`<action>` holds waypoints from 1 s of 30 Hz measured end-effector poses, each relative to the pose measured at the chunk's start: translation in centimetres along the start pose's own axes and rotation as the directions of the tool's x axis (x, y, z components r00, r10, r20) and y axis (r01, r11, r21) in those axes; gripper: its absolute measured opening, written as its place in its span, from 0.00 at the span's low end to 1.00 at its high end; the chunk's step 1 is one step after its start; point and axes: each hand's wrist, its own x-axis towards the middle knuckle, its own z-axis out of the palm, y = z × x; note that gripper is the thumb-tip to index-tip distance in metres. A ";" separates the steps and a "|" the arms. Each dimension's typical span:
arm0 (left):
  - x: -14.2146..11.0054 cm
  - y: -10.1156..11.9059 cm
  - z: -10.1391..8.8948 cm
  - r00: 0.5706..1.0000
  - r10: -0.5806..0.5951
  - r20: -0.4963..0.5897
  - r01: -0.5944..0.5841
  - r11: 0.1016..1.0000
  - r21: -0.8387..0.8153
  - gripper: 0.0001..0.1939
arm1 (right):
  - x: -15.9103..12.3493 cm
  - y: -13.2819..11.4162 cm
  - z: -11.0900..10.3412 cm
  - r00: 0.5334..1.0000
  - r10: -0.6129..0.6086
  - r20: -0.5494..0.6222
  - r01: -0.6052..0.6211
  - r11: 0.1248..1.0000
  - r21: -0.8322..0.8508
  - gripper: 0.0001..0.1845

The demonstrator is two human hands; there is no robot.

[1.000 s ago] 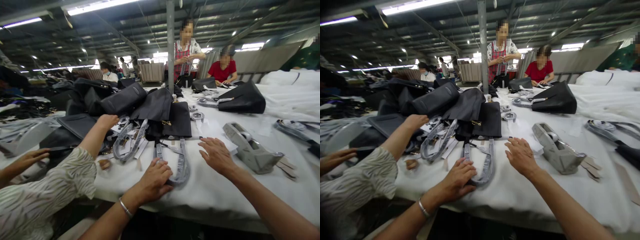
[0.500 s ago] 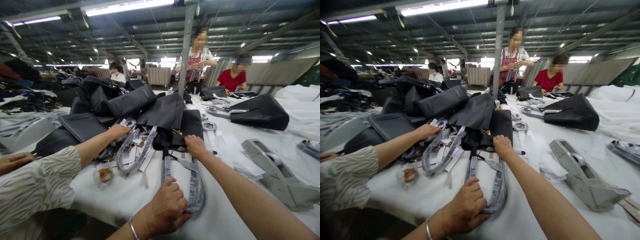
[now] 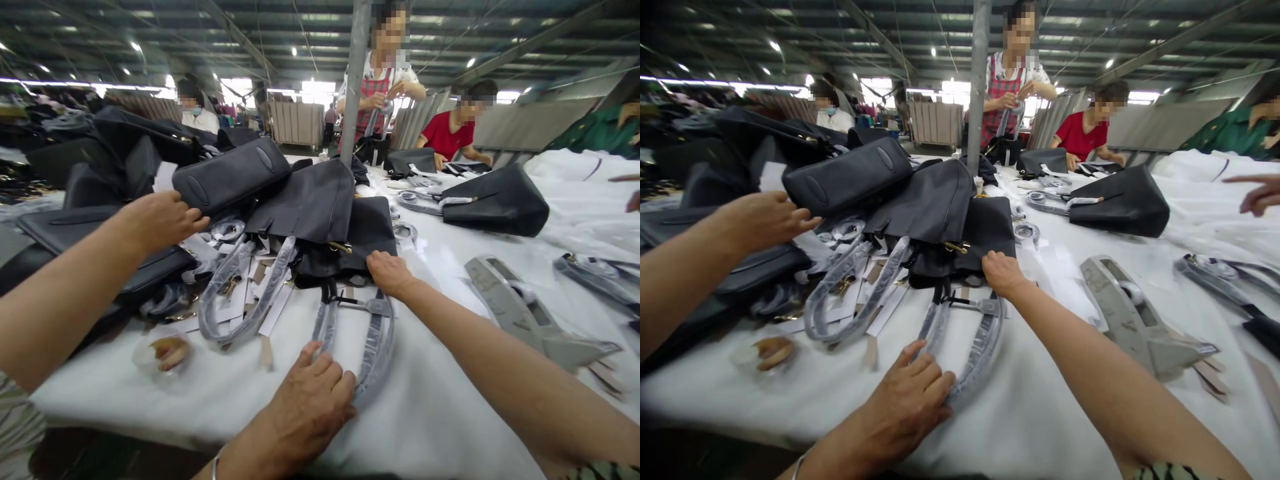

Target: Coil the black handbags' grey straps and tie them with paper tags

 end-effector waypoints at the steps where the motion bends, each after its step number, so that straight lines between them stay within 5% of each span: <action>1: -0.2 0.0 -0.3 1.000 -0.017 0.025 0.016 1.000 0.026 0.11 | -0.7 -0.3 0.1 1.000 -0.005 -0.010 0.005 1.000 0.014 0.14; 9: 0.1 0.9 -2.1 0.997 0.032 0.072 -0.044 0.986 0.160 0.02 | -6.1 -3.3 -1.9 0.974 -0.223 -0.031 0.225 0.971 0.087 0.12; 17: 0.1 2.0 -1.6 0.997 -0.005 0.072 -0.011 0.976 0.215 0.02 | -5.3 -5.8 -0.5 0.972 -0.232 0.043 0.228 0.971 0.079 0.12; 26: -0.5 1.4 0.9 0.988 0.071 -0.137 -0.045 0.982 0.183 0.06 | -3.4 -7.3 -2.2 0.952 -0.263 0.156 0.226 0.949 0.218 0.09; 30: -0.4 1.2 2.0 0.933 0.140 -0.332 -0.077 0.978 0.196 0.05 | -2.3 -6.8 -1.3 0.974 -0.154 0.163 0.097 0.944 0.316 0.11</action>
